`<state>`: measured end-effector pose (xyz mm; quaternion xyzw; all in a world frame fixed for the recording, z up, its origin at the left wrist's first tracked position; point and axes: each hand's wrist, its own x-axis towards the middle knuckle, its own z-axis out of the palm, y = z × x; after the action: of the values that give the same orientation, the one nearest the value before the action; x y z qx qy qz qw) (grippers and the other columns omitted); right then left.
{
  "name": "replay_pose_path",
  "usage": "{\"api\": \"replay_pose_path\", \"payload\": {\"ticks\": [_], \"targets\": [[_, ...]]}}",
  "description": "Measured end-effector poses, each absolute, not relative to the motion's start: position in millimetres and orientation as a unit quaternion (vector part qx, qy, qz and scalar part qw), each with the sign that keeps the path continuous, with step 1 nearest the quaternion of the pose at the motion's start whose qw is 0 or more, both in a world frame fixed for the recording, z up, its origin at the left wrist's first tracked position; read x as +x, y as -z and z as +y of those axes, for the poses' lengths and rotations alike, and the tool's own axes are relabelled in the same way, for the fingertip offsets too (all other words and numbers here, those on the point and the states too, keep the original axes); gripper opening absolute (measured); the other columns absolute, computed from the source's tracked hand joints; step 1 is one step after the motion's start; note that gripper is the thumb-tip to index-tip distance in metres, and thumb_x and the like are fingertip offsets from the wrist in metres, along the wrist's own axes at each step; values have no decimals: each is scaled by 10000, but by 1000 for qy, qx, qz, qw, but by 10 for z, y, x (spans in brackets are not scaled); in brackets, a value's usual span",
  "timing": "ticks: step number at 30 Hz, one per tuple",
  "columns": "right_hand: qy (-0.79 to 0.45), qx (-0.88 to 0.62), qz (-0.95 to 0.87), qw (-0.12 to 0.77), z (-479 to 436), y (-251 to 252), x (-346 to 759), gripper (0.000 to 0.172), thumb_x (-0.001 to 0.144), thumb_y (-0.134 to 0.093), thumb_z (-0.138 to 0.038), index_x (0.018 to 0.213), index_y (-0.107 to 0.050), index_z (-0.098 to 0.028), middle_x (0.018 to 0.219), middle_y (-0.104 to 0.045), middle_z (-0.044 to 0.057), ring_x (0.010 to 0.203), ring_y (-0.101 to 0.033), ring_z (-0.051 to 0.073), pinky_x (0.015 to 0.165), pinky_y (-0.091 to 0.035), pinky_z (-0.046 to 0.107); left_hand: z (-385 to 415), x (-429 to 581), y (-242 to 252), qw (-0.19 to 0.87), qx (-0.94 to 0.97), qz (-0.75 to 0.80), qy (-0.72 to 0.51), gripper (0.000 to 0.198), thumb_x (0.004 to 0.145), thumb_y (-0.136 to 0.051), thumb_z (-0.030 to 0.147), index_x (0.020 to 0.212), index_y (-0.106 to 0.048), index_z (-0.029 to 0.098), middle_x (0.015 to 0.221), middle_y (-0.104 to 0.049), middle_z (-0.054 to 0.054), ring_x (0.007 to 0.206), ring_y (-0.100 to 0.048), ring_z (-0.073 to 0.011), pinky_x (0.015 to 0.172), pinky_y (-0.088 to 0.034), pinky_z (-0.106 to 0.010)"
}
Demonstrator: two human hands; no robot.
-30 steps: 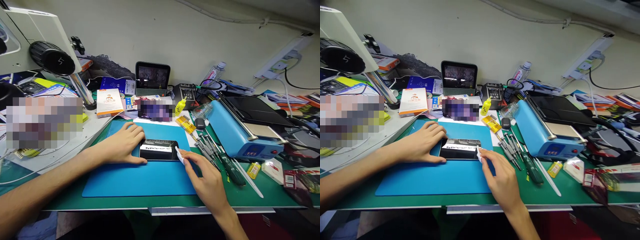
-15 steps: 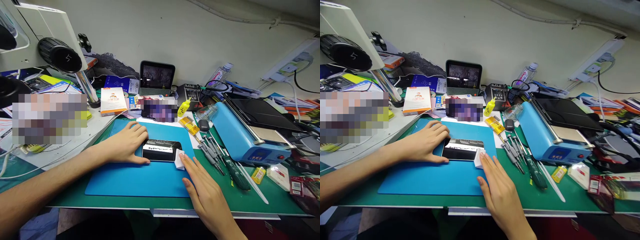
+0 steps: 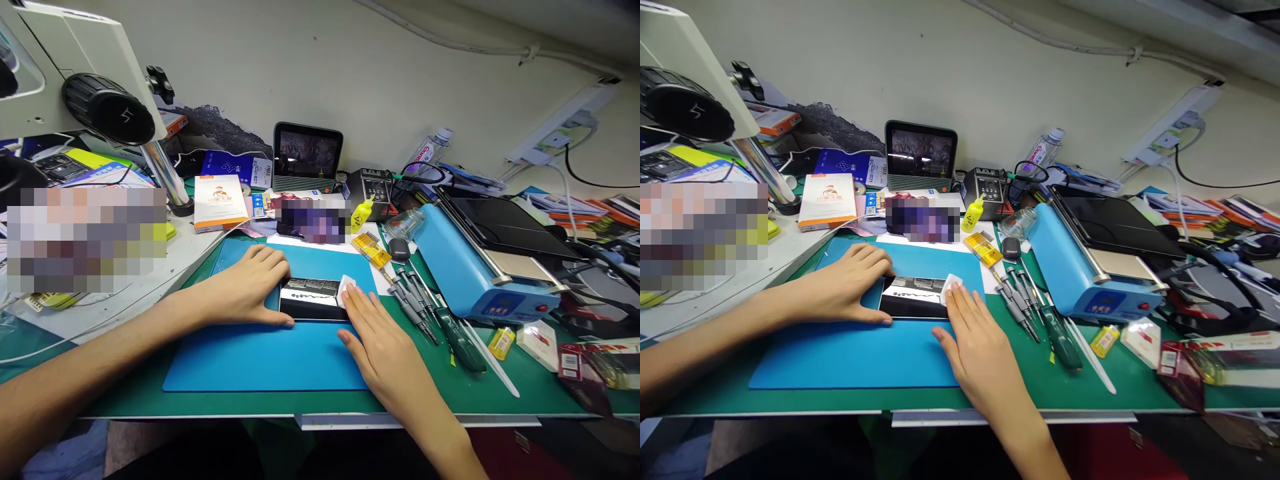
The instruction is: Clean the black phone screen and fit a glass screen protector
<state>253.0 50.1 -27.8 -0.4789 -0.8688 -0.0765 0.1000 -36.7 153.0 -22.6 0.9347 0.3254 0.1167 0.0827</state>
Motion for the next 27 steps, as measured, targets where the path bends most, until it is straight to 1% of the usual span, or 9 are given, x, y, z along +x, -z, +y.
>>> {"api": "replay_pose_path", "payload": {"ticks": [5, 8, 11, 16, 19, 22, 24, 27], "targets": [[77, -460, -878, 103, 361, 300, 2590, 588, 1087, -463, -359, 1593, -406, -65, 1635, -427, 160, 1521, -422, 282, 1227, -434, 505, 1523, -363, 221, 84, 935, 327, -111, 657, 859, -648, 758, 1130, -583, 164, 1130, -602, -101, 1122, -537, -326, 1063, -375, -486], [55, -470, -874, 114, 562, 298, 2520, 553, 1099, -433, -353, 1574, -445, -70, 1622, -448, 158, 1516, -429, 280, 1241, -413, 508, 1525, -372, 232, 86, 935, 325, -116, 654, 855, -650, 762, 1129, -574, 173, 1132, -597, -98, 1123, -535, -324, 1055, -381, -482], [34, -485, -866, 119, 659, 284, 2455, 557, 1098, -436, -383, 1560, -471, -74, 1620, -451, 163, 1514, -431, 290, 1255, -388, 513, 1527, -378, 247, 89, 934, 324, -124, 664, 851, -646, 772, 1133, -570, 176, 1130, -593, -97, 1136, -533, -326, 1054, -383, -481], [48, -460, -879, 118, 364, 303, 2485, 610, 1072, -498, -353, 1608, -389, -82, 1647, -413, 148, 1538, -392, 291, 1246, -411, 503, 1527, -374, 252, 81, 936, 321, -120, 666, 865, -627, 771, 1146, -576, 170, 1134, -594, -98, 1138, -535, -326, 1080, -368, -491], [58, -463, -875, 129, 407, 331, 2449, 562, 1082, -472, -313, 1595, -416, -91, 1634, -438, 142, 1526, -417, 277, 1246, -413, 502, 1526, -374, 246, 85, 936, 319, -118, 662, 866, -628, 769, 1150, -574, 173, 1138, -596, -98, 1127, -538, -320, 1072, -375, -484], [44, -477, -868, 132, 600, 339, 2349, 534, 1099, -435, -338, 1574, -453, -94, 1624, -448, 145, 1515, -434, 281, 1251, -401, 520, 1522, -372, 237, 89, 934, 323, -122, 656, 862, -643, 761, 1144, -573, 172, 1134, -602, -99, 1129, -541, -322, 1062, -381, -482], [39, -483, -865, 132, 626, 331, 2309, 559, 1099, -437, -366, 1581, -438, -85, 1629, -434, 156, 1518, -425, 298, 1245, -404, 543, 1519, -368, 231, 93, 932, 327, -126, 647, 861, -654, 750, 1141, -577, 173, 1137, -605, -100, 1136, -542, -324, 1053, -388, -481], [43, -468, -873, 129, 452, 321, 2320, 594, 1084, -469, -349, 1610, -384, -87, 1637, -419, 157, 1526, -410, 303, 1230, -426, 547, 1517, -363, 224, 97, 931, 328, -128, 649, 859, -653, 753, 1146, -587, 176, 1138, -608, -99, 1129, -547, -326, 1062, -381, -492]]}}
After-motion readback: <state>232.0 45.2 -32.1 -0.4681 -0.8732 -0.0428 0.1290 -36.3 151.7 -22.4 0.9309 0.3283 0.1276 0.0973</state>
